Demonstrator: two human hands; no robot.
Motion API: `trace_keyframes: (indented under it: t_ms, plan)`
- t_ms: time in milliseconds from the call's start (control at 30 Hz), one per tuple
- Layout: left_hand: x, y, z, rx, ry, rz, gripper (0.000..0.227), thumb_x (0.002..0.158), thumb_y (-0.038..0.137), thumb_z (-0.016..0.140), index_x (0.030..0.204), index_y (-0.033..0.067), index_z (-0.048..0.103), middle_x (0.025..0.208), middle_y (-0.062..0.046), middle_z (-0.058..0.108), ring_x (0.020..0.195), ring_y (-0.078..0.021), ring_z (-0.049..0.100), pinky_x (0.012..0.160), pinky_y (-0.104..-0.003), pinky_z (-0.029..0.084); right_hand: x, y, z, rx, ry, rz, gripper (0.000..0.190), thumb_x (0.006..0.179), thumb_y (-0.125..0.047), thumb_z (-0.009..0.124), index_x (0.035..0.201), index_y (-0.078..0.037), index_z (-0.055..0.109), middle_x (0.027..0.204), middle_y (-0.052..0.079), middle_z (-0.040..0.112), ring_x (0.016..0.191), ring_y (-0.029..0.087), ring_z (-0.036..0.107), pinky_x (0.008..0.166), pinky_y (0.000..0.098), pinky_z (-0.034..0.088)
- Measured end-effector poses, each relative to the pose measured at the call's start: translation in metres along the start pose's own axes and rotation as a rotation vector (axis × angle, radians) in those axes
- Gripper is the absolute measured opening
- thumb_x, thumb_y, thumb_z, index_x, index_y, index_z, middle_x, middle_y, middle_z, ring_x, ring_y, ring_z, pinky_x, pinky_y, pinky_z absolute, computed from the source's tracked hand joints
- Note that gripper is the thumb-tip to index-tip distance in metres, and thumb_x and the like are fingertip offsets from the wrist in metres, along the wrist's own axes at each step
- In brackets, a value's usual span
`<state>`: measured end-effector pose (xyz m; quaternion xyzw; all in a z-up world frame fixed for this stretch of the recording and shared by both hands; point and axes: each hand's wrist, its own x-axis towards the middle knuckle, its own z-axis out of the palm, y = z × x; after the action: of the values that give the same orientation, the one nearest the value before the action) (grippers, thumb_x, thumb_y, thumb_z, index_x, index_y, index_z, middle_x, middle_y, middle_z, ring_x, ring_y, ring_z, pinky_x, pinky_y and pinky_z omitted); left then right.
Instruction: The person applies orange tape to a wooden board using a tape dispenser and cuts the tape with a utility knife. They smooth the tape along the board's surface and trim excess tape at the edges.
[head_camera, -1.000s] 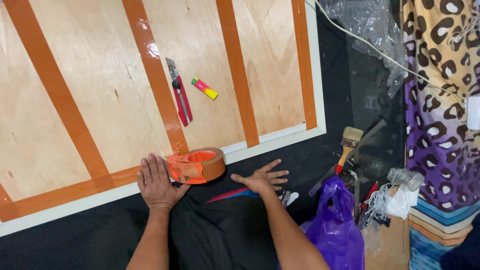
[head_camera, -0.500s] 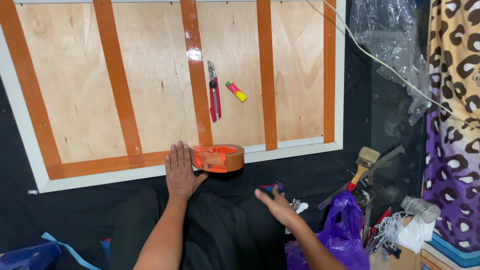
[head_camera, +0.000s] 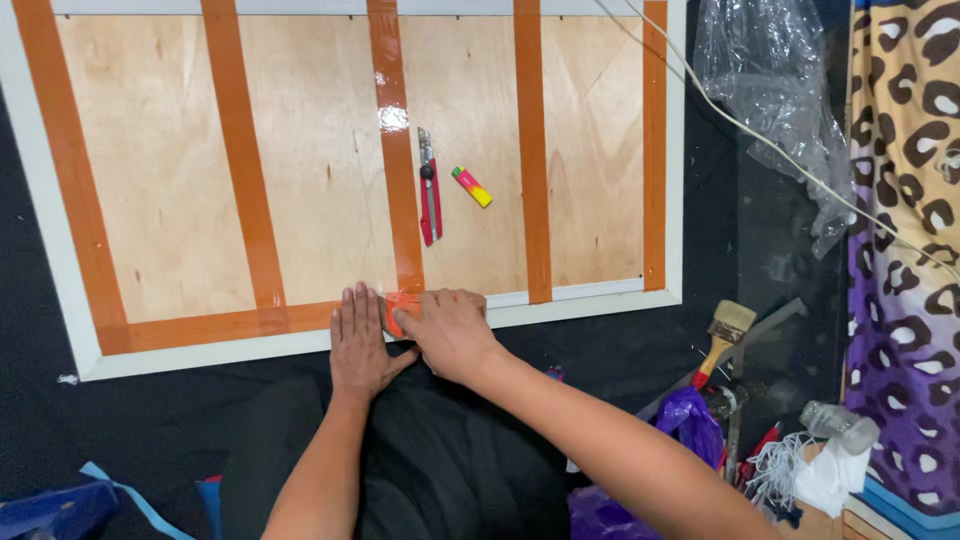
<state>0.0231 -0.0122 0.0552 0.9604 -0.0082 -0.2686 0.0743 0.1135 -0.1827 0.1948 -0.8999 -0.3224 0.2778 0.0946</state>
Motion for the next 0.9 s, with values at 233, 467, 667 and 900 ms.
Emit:
trace_keyframes:
  t_ms: [233, 467, 667, 900]
  plan:
    - [0.0, -0.006, 0.019, 0.0, 0.116, 0.041, 0.132, 0.066, 0.082, 0.064, 0.16, 0.0012, 0.017, 0.17, -0.018, 0.013, 0.159, -0.0318, 0.007, 0.127, -0.05, 0.011, -0.001, 0.042, 0.034, 0.2, 0.139, -0.161, 0.046, 0.086, -0.02, 0.068, 0.132, -0.025, 0.065, 0.1, 0.015, 0.068, 0.091, 0.034, 0.067, 0.078, 0.0463, 0.055]
    - [0.002, -0.01, 0.038, -0.047, 0.226, 0.078, 0.137, 0.066, 0.082, 0.064, 0.161, -0.0044, 0.018, 0.171, -0.021, 0.015, 0.16, -0.0359, 0.01, 0.128, -0.052, 0.011, -0.078, 0.125, 0.029, 0.357, 0.23, -0.27, 0.047, 0.085, -0.023, 0.072, 0.131, -0.025, 0.063, 0.128, 0.014, 0.069, 0.104, 0.035, 0.067, 0.079, 0.0429, 0.056]
    - [0.0, -0.011, 0.039, -0.021, 0.203, 0.071, 0.139, 0.066, 0.084, 0.064, 0.163, -0.0039, 0.016, 0.172, -0.021, 0.013, 0.161, -0.0353, 0.008, 0.129, -0.051, 0.009, -0.172, 0.235, 0.005, 0.128, 0.081, -0.15, 0.061, 0.078, -0.025, 0.078, 0.135, -0.034, 0.06, 0.103, 0.011, 0.065, 0.097, 0.034, 0.067, 0.077, 0.0442, 0.056]
    - [0.0, -0.011, 0.039, -0.003, 0.146, 0.06, 0.141, 0.069, 0.084, 0.066, 0.165, -0.0055, 0.012, 0.174, -0.022, 0.009, 0.162, -0.0352, 0.002, 0.13, -0.051, 0.005, -0.222, 0.313, -0.001, -0.127, -0.159, 0.129, 0.065, 0.078, -0.029, 0.077, 0.137, -0.048, 0.056, 0.098, 0.006, 0.061, 0.094, 0.028, 0.065, 0.077, 0.0414, 0.056]
